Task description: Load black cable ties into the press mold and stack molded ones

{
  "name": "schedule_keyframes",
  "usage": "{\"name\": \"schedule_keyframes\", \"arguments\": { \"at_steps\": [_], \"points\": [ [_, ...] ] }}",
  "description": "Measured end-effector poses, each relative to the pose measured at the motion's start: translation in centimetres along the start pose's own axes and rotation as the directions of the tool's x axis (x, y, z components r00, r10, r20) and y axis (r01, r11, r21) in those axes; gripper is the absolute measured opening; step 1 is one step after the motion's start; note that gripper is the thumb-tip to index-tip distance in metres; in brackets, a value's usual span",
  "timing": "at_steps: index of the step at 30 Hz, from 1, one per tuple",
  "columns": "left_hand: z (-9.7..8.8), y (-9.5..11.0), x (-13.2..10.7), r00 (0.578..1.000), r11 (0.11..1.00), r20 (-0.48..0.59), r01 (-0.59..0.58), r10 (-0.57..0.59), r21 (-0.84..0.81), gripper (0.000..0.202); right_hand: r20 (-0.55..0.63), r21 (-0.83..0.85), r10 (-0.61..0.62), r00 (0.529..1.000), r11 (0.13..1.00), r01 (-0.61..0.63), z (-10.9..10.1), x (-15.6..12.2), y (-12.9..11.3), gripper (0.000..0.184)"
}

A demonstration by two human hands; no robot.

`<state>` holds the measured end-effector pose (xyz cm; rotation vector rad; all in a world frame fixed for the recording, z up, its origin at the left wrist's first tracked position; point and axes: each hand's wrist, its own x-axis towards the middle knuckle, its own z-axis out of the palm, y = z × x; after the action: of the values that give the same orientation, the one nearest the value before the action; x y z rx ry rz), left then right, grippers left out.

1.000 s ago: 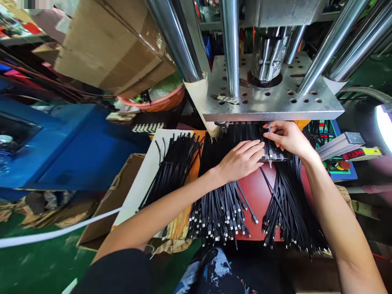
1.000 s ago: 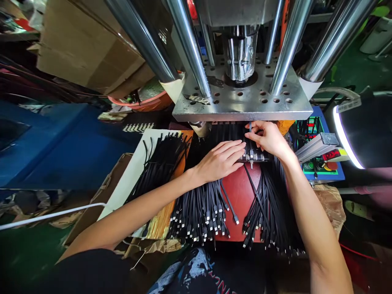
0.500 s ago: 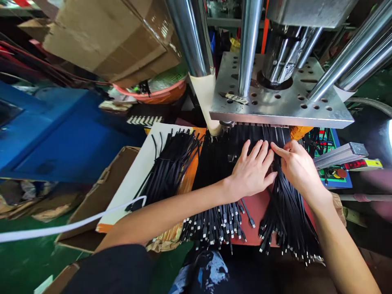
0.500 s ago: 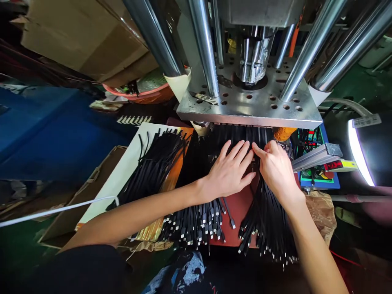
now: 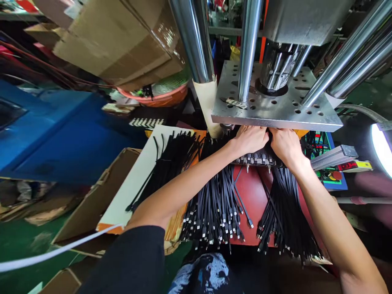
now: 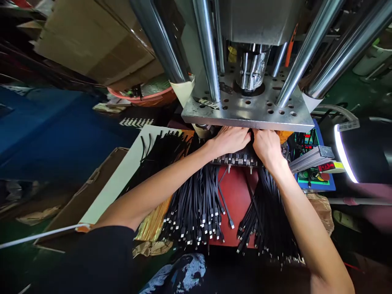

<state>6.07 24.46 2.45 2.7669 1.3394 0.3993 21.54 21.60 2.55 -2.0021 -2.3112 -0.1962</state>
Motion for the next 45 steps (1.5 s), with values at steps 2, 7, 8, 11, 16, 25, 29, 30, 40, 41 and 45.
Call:
{"name": "schedule_keyframes", "arguments": {
  "at_steps": [2,7,8,11,16,25,29,30,40,41,45],
  "points": [
    [0.2,-0.2,0.1,1.000,1.000,-0.026,-0.007,0.007,0.000,0.042,-0.007,0.030,-0.030,1.000,0.999,0.030,0.4,0.8,0.4,0.049],
    [1.0,-1.1,1.8,1.000,1.000,-0.016,-0.005,0.005,-0.026,0.043,-0.064,0.098,-0.033,0.997,0.994,0.039,1.2,3.9,1.1,0.053],
    [1.1,-1.2,2.3,1.000,0.999,0.006,0.001,-0.001,-0.037,0.044,-0.068,0.102,-0.029,0.997,0.994,0.036,1.0,4.4,1.2,0.052],
    [0.4,-1.0,1.8,0.999,0.997,0.031,-0.013,0.015,-0.081,0.042,-0.054,0.090,-0.023,0.998,0.996,0.028,-0.1,3.8,0.9,0.047],
    [-4.5,1.7,-11.6,0.994,0.889,-0.083,-0.105,0.076,-0.446,0.042,-0.153,0.112,0.078,0.985,0.992,-0.061,-1.0,-8.7,-4.3,0.035],
    [-3.1,9.2,-33.0,0.731,-0.208,0.682,0.663,-0.029,-0.719,0.065,0.475,0.506,-0.159,0.866,0.854,-0.121,0.0,-27.2,-9.5,0.018],
    [-0.2,12.1,-29.1,0.713,-0.740,0.649,0.282,-0.264,-0.611,0.047,0.541,0.695,-0.327,0.775,0.692,-0.193,-2.1,-27.6,-5.7,0.024],
    [0.1,12.3,-28.1,0.714,-0.759,0.638,0.237,-0.288,-0.607,0.042,0.531,0.623,-0.191,0.826,0.748,-0.228,-1.8,-27.6,-4.8,0.027],
    [1.5,12.9,-24.2,0.727,-0.646,0.659,0.412,-0.192,-0.643,0.059,0.347,0.812,0.091,0.933,0.469,-0.348,-1.1,-27.8,-5.0,0.038],
    [1.3,13.3,-23.7,0.733,-0.689,0.650,0.366,-0.201,-0.626,0.056,0.373,0.834,0.054,0.926,0.419,-0.360,-1.6,-28.0,-5.6,0.040],
    [0.0,14.2,-23.0,0.797,-0.676,0.559,0.283,-0.229,-0.680,0.044,0.458,0.848,-0.046,0.888,0.322,-0.421,-2.2,-28.8,-5.8,0.042]
  ]
}}
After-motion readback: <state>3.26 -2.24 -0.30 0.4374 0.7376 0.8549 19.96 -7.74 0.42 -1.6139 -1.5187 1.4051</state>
